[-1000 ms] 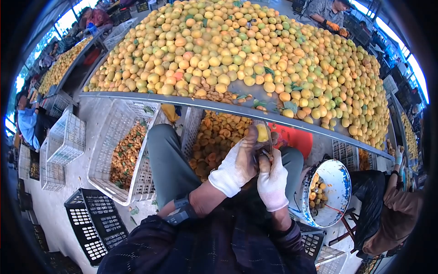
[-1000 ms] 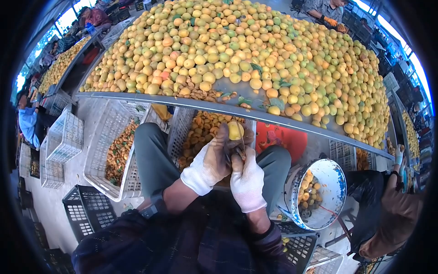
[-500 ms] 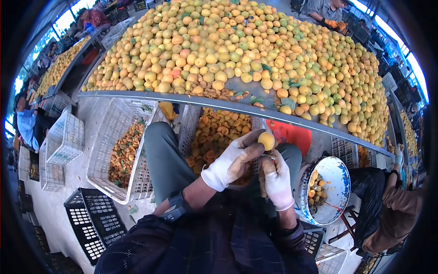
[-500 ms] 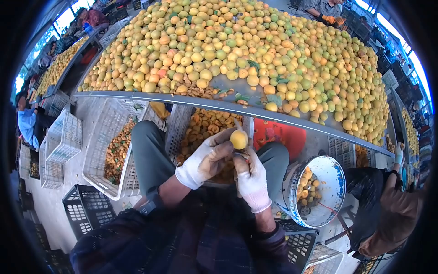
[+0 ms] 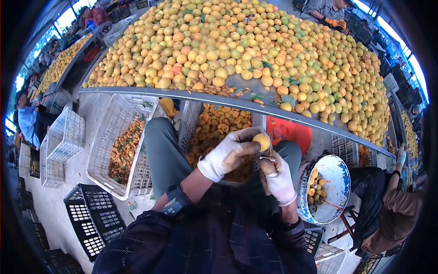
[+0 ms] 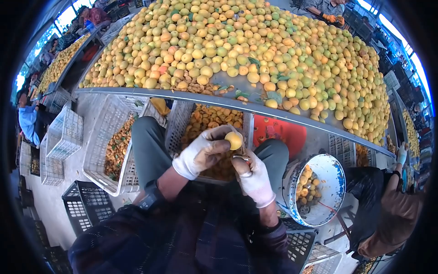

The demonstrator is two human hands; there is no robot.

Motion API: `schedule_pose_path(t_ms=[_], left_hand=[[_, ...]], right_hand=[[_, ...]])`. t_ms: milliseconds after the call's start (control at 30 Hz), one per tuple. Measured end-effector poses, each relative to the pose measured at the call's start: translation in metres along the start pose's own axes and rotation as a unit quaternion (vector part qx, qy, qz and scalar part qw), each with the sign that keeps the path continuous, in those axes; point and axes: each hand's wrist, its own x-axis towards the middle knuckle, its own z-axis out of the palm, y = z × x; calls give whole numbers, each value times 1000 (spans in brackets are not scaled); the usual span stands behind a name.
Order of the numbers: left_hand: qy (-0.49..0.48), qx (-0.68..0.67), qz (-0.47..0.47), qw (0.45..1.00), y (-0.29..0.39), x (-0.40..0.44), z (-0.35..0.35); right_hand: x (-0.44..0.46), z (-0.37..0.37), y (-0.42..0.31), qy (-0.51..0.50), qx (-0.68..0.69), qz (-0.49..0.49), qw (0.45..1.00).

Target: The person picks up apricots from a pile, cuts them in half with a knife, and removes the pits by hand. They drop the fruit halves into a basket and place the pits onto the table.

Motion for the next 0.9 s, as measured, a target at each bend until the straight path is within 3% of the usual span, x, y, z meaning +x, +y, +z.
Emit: schedule_pose_path(t_ms=[67, 133, 200, 267, 300, 333, 367, 400, 500, 567, 633, 733, 767, 800, 833, 867, 900], left_hand=[[72, -300, -4, 951, -16, 0, 17], [70, -336, 6, 939, -16, 0, 17], [-16, -258, 19, 966, -12, 3, 1], [-14, -113, -34, 993, 10, 0, -11], [8, -129, -37, 991, -15, 5, -17], [30, -144, -39, 988, -40, 11, -24], [13, 9, -44, 999, 24, 1, -8], [50, -13, -21, 998, 9, 0, -4], [54, -112, -26, 992, 12, -4, -1], [11, 102, -53, 993, 31, -3, -11], [-23, 141, -69, 987, 39, 4, -20], [-71, 194, -69, 976, 39, 5, -20], [-77, 207, -54, 974, 38, 4, -20], [-84, 221, -39, 971, 37, 4, -19], [-86, 223, -37, 970, 35, 4, -19], [-49, 93, -57, 993, 30, 3, -16], [-12, -40, -76, 996, 24, 2, -11]], right_hand=[[4, 14, 5, 61, 28, -90, 994], [8, 8, 15, 70, 1, -109, 992], [7, -6, 18, 20, -65, -132, 989], [2, -16, 9, 0, -101, -93, 991], [-1, -17, 7, -21, -136, -55, 989], [-2, -15, 8, -33, -28, 11, 999], [-3, -13, 4, -30, -15, 27, 999], [-4, -12, -2, -29, -3, 41, 999], [-3, -13, 0, -28, -32, 30, 999], [-4, -19, 2, -38, -51, 31, 997], [-3, -26, -2, -63, -184, -7, 981], [-12, -25, -50, -79, -270, -10, 960], [0, -43, -10, -99, -309, -101, 940], [-3, -45, -18, -98, -309, -102, 940], [-7, -47, -28, -56, -187, -28, 980], [-9, -48, -35, -13, -62, 46, 997], [-4, -38, -26, 48, 108, -109, 987]])
